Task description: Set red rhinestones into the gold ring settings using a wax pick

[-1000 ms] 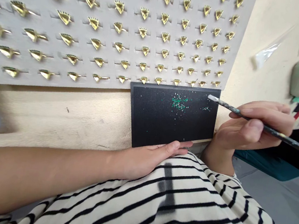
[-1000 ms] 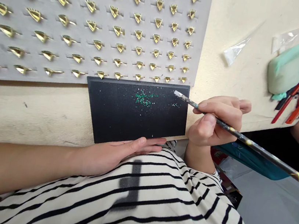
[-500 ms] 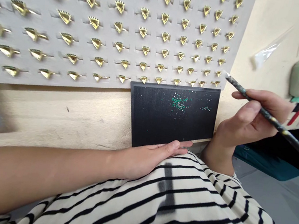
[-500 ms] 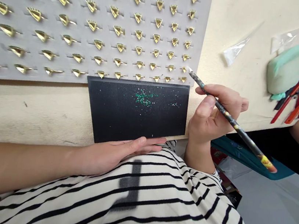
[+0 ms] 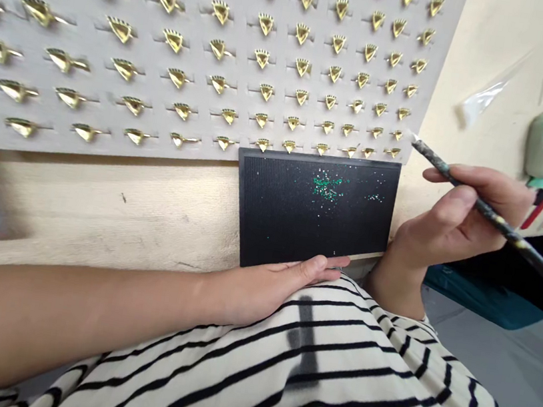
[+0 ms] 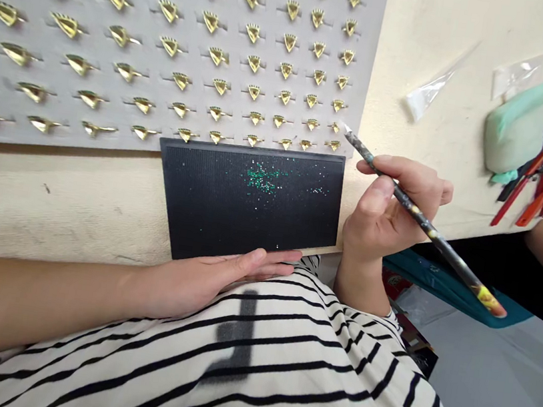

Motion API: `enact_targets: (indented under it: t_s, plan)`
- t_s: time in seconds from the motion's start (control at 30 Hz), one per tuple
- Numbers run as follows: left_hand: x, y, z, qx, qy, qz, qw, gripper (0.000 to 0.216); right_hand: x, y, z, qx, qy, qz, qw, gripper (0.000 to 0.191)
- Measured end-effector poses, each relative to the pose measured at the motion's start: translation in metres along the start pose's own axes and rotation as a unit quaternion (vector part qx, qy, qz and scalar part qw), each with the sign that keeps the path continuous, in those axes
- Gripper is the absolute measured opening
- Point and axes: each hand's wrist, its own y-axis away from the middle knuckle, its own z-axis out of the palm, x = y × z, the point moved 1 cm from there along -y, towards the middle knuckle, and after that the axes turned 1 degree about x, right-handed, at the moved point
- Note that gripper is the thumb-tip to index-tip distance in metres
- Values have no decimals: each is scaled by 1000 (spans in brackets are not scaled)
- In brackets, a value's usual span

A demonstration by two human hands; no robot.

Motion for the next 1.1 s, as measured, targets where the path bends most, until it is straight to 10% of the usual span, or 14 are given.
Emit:
enact_targets:
  t_s: [0.33, 1.1]
  plan:
    - [-3, -2, 2, 9, 2, 12, 1000, 50, 12, 2, 0, -21, -95, -130, 987, 21]
    - [1, 2, -2, -17, 8, 16, 1000, 54, 11, 3, 1, -35, -100, -117, 987, 22]
